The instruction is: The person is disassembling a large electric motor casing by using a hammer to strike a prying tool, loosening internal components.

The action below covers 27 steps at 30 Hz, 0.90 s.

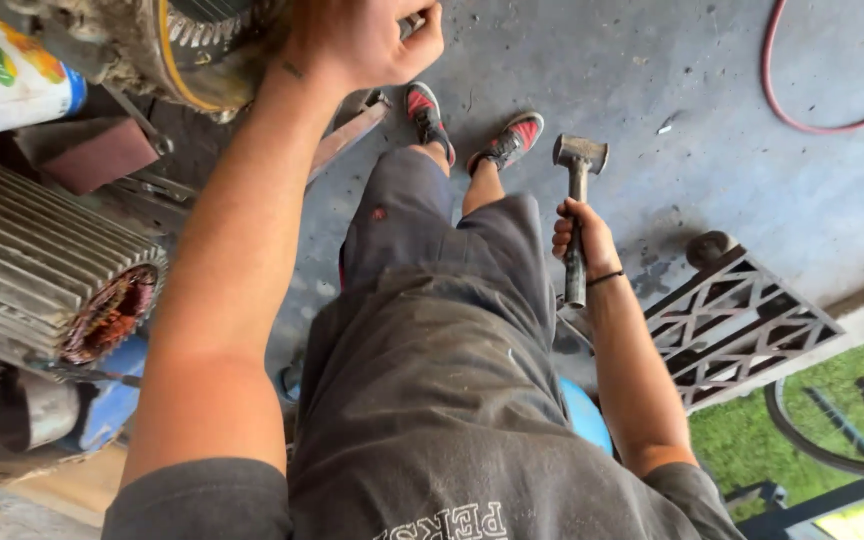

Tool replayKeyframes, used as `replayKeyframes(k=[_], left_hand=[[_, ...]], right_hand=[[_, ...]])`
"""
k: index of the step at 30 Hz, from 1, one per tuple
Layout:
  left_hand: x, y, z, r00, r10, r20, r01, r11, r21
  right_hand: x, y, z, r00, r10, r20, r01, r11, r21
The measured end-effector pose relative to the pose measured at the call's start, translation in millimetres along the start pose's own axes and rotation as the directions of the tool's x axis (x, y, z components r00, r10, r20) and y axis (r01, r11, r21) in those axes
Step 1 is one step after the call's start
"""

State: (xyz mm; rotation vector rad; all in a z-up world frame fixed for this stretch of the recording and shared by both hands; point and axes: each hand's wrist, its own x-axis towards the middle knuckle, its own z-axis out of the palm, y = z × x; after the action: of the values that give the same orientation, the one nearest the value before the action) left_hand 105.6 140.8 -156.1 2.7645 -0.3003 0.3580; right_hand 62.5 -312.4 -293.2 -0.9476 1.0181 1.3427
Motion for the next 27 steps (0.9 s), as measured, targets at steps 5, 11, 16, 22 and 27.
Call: replayKeyframes(k=[5, 11, 16, 22, 27], left_hand=[[16.3, 20.4, -14.8, 0.999, 0.032, -0.002, -0.032, 0.998, -0.051], [48.2, 28.2, -11.7, 0.981, 0.185, -0.051, -0.174, 0.971, 0.166], [49.6, 25.5, -7.1, 0.984, 0.146, -0.101, -0.126, 0.975, 0.183], [45.5, 28.2, -1.4, 0.981, 0.153, -0.122, -0.116, 0.957, 0.268], [52.7, 22.0, -1.3, 0.982, 0.154, -0.111, -0.106, 0.931, 0.348]], right_hand=[[-13.7, -20.8, 16.4, 0.960, -0.200, -0.193, 0.151, 0.959, -0.241], [-78.2, -28.3, 72.6, 0.801, -0.596, -0.065, 0.299, 0.492, -0.818], [-29.0, -21.4, 42.3, 0.457, -0.860, 0.229, 0.499, 0.035, -0.866], [-7.3, -69.0, 106.9, 0.451, -0.825, 0.341, 0.751, 0.144, -0.645], [3.7, -66.5, 135.6, 0.424, -0.829, 0.363, 0.756, 0.103, -0.647]])
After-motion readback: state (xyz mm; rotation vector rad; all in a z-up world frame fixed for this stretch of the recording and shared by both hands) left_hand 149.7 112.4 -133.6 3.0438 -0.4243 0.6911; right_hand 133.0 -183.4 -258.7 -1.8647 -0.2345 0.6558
